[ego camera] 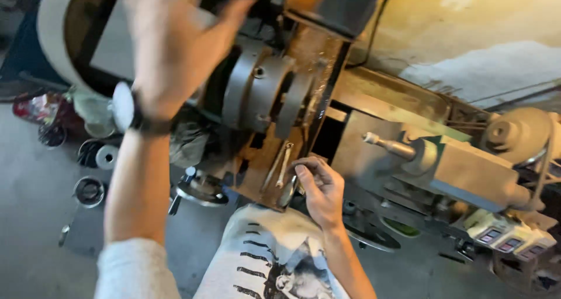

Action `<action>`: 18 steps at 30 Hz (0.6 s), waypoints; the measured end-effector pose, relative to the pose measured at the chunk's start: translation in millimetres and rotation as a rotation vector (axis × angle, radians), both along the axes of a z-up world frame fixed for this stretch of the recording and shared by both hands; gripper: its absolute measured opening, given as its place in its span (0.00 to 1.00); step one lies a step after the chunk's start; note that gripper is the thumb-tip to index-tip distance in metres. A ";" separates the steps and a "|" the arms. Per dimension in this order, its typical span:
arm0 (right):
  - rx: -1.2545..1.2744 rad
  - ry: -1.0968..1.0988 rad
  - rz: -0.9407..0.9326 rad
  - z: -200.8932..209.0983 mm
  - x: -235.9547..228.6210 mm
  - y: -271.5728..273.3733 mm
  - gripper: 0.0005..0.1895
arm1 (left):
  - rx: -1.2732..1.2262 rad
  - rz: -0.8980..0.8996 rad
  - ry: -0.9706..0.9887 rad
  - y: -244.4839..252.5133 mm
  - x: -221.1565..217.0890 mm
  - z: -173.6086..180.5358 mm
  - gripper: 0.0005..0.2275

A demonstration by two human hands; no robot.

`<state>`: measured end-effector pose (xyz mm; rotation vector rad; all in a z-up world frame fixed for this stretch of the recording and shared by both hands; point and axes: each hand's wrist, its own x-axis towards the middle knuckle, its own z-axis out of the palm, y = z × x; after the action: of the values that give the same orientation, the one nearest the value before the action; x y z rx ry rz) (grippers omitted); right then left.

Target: The person operates a metal lathe in a workshop, using a wrench to tighten the chuck and adjusting the machine's controls. They manipulate a cylindrical metal workpiece, securing it in the chuck and making adjustments to the lathe's settings.

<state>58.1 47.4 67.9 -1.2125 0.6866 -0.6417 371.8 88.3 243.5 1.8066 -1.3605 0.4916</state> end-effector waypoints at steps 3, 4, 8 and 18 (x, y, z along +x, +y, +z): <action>0.064 0.104 0.099 -5.6 3.2 12.6 0.07 | -0.010 0.014 0.023 52.5 23.0 -43.5 0.16; 0.075 -0.034 0.110 -3.3 8.0 17.7 0.05 | 0.002 0.080 0.174 71.0 33.2 -68.2 0.17; 0.061 -0.147 0.102 9.5 25.0 36.5 0.11 | 0.085 0.132 0.414 83.5 33.9 -117.0 0.21; 0.066 -0.082 0.019 2.3 18.2 33.8 0.13 | 0.311 -0.152 0.294 68.8 -52.8 -95.8 0.17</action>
<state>76.3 81.3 70.2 -1.1244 0.6227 -0.6445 319.0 157.0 147.8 1.9106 -1.4076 -0.0710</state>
